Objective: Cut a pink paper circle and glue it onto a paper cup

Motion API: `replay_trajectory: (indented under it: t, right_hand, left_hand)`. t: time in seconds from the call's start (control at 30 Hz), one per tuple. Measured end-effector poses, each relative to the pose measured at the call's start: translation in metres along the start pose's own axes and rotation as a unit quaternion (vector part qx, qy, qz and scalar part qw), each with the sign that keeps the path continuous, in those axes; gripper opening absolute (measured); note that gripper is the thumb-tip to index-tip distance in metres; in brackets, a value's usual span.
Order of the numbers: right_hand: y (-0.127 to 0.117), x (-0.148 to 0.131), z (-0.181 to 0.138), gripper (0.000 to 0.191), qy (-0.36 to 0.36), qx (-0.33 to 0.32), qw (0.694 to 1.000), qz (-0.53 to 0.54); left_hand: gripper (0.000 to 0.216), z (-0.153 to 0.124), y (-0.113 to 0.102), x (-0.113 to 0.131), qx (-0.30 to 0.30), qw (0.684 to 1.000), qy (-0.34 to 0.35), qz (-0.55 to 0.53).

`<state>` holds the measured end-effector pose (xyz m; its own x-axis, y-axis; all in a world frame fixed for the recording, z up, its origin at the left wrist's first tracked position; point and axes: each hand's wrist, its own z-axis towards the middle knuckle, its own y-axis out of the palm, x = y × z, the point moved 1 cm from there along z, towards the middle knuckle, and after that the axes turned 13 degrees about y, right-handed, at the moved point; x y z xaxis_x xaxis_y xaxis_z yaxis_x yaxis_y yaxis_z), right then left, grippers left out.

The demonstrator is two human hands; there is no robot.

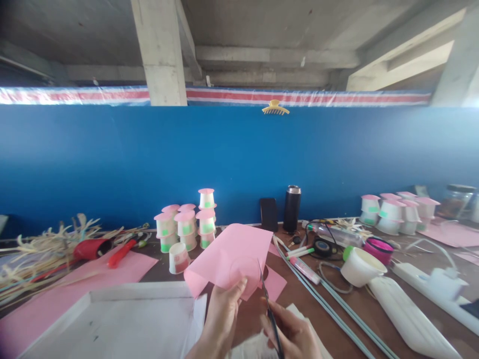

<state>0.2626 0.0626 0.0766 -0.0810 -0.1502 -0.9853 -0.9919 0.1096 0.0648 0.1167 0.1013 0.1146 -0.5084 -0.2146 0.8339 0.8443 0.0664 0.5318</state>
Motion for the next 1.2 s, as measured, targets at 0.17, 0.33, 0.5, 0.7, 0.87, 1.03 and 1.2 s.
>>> replay_trajectory:
  t: [0.17, 0.33, 0.5, 0.7, 0.87, 1.03, 1.2]
  right_hand:
    - [0.0, -0.007, -0.001, 0.05, 0.019, -0.036, 0.999, 0.027]
    - [0.003, -0.016, -0.007, 0.044, 0.015, -0.038, 0.998, 0.049]
    - [0.002, -0.017, -0.01, 0.046, 0.017, -0.024, 0.999, 0.033]
    - [0.002, -0.013, -0.007, 0.048, 0.016, -0.026, 0.999, 0.038]
    - [0.004, -0.015, -0.008, 0.049, 0.017, -0.019, 0.999, 0.037]
    - [0.005, -0.017, -0.01, 0.049, 0.015, -0.013, 0.999, 0.032]
    - [0.005, -0.017, -0.009, 0.05, 0.009, 0.001, 1.0, 0.007]
  left_hand:
    - [0.048, 0.0, 0.0, -0.001, -0.014, 1.0, -0.009, -0.001]
    - [0.05, -0.004, 0.004, -0.005, -0.038, 0.995, -0.037, -0.079]
    - [0.049, -0.003, 0.004, -0.007, -0.031, 0.991, -0.05, -0.118]
    - [0.043, -0.004, 0.006, -0.002, -0.029, 0.99, -0.051, -0.128]
    - [0.032, -0.003, 0.004, -0.001, -0.037, 0.991, -0.054, -0.115]
    - [0.03, -0.001, 0.002, -0.002, -0.045, 0.991, -0.041, -0.122]
    - [0.031, -0.002, 0.003, -0.002, -0.04, 0.991, -0.048, -0.115]
